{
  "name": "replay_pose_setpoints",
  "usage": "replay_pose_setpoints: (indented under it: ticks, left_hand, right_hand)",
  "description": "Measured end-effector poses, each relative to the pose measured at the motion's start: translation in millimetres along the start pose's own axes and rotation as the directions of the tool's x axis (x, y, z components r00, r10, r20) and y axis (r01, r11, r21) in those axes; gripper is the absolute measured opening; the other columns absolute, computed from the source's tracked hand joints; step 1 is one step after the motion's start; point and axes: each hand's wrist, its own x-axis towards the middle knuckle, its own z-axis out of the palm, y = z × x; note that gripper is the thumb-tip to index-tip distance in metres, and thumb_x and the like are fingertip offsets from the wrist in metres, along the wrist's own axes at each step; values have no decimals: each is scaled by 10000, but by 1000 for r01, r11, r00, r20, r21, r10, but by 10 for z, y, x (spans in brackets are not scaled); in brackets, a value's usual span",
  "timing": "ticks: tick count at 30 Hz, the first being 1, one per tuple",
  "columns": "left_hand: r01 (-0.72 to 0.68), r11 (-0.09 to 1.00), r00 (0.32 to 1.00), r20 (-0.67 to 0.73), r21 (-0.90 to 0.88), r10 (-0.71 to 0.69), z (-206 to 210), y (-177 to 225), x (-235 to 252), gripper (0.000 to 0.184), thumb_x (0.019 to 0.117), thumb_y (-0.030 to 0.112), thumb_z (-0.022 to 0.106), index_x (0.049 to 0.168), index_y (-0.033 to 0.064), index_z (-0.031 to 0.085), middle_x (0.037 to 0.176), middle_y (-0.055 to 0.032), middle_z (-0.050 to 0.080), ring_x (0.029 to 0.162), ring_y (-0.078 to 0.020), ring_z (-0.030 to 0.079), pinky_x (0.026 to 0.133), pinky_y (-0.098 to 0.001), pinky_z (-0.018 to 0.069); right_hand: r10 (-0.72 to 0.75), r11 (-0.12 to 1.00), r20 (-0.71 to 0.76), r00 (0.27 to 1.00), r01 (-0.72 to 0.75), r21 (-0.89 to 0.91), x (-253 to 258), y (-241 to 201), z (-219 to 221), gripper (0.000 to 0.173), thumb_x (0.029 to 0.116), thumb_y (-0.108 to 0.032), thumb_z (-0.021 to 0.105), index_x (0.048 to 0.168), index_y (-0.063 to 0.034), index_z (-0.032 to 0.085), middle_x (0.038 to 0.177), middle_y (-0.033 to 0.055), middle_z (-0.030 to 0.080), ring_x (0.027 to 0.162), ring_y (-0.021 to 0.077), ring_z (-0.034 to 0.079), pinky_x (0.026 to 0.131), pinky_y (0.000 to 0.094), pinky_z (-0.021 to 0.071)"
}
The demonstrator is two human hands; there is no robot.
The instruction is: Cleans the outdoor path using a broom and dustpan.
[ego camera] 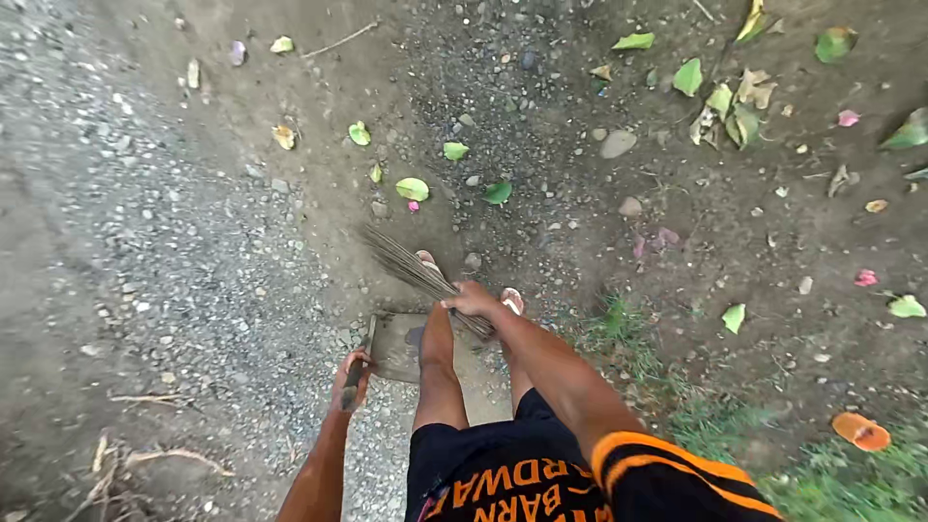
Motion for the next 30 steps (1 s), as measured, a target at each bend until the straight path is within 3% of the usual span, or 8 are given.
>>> replay_pose_setpoints:
  ticks: [5, 8, 13, 17, 20, 22, 25, 30]
  left_hand:
    - [-147, 981, 989, -21, -129, 146, -299, -369, 255, 291, 793, -28, 556, 1060, -139, 588, 1341, -271, 592, 1316, -272, 551, 1113, -389, 446]
    - [-111, 988, 994, -3, -105, 112, -469, -483, 233, 284, 817, -8, 551, 1069, -128, 605, 1365, -269, 584, 1329, -281, 546, 1118, -406, 443]
    - [-104, 991, 994, 16, -86, 106, -692, -607, 205, 240, 821, -32, 552, 1033, -115, 628, 1373, -280, 585, 1332, -324, 552, 1103, -442, 459]
    - [-13, 998, 998, 55, -58, 16, -814, -399, 263, 211, 846, -104, 557, 1042, -116, 634, 1410, -275, 564, 1342, -318, 549, 1111, -433, 452]
    - [-42, 994, 997, 67, -101, 49, -854, -388, 387, 224, 847, -77, 544, 1052, -123, 621, 1400, -283, 564, 1342, -323, 544, 1109, -427, 452]
    - [-74, 984, 993, 76, -164, 88, -896, -487, 399, 238, 830, -33, 552, 1042, -123, 610, 1384, -282, 570, 1328, -312, 549, 1099, -420, 463]
    - [-38, 974, 996, 67, -221, 54, -1067, -523, 383, 248, 811, -40, 551, 1041, -122, 595, 1385, -261, 569, 1328, -264, 544, 1106, -392, 452]
    - [-16, 978, 996, 80, -207, 34, -1466, -707, 177, 262, 831, -36, 572, 1079, -118, 593, 1384, -239, 568, 1314, -230, 546, 1093, -370, 462]
  right_hand:
    - [213, 913, -413, 886, -30, 406, 50, 341, -439, 464, 934, -361, 756, 1264, -40, 694, 1183, 209, 708, 1123, 339, 667, 1018, 553, 513]
    - [360, 884, -723, 590, 33, 467, -892, 994, -966, 400, 946, -312, 739, 1234, -39, 693, 1028, 164, 738, 914, 279, 719, 858, 521, 592]
    - [427, 904, -893, 143, -96, 416, -2134, 834, -1122, 564, 965, -286, 709, 1442, -22, 562, 1231, 242, 688, 1119, 348, 681, 1000, 577, 505]
    - [371, 914, -821, 433, -12, 406, -2068, 153, -428, 506, 947, -219, 702, 1406, -38, 590, 1035, 158, 734, 854, 228, 726, 785, 478, 611]
    - [272, 943, -513, 814, -121, 309, -1408, -72, -414, 600, 934, -279, 717, 1475, -82, 553, 1251, 146, 708, 1097, 227, 702, 986, 454, 564]
    - [273, 962, -329, 904, -258, 90, -1005, -37, -719, 665, 926, -384, 731, 1507, -128, 536, 1325, 175, 672, 1218, 305, 648, 1073, 537, 484]
    - [365, 927, -433, 824, -363, 90, -1093, 374, -1288, 561, 925, -391, 756, 1418, -156, 632, 1243, 204, 701, 1154, 375, 667, 1028, 613, 497]
    - [538, 813, -799, 269, -417, 407, -2327, 678, -1516, 541, 957, -389, 709, 1396, -85, 626, 1224, 248, 686, 1138, 405, 655, 987, 649, 477]
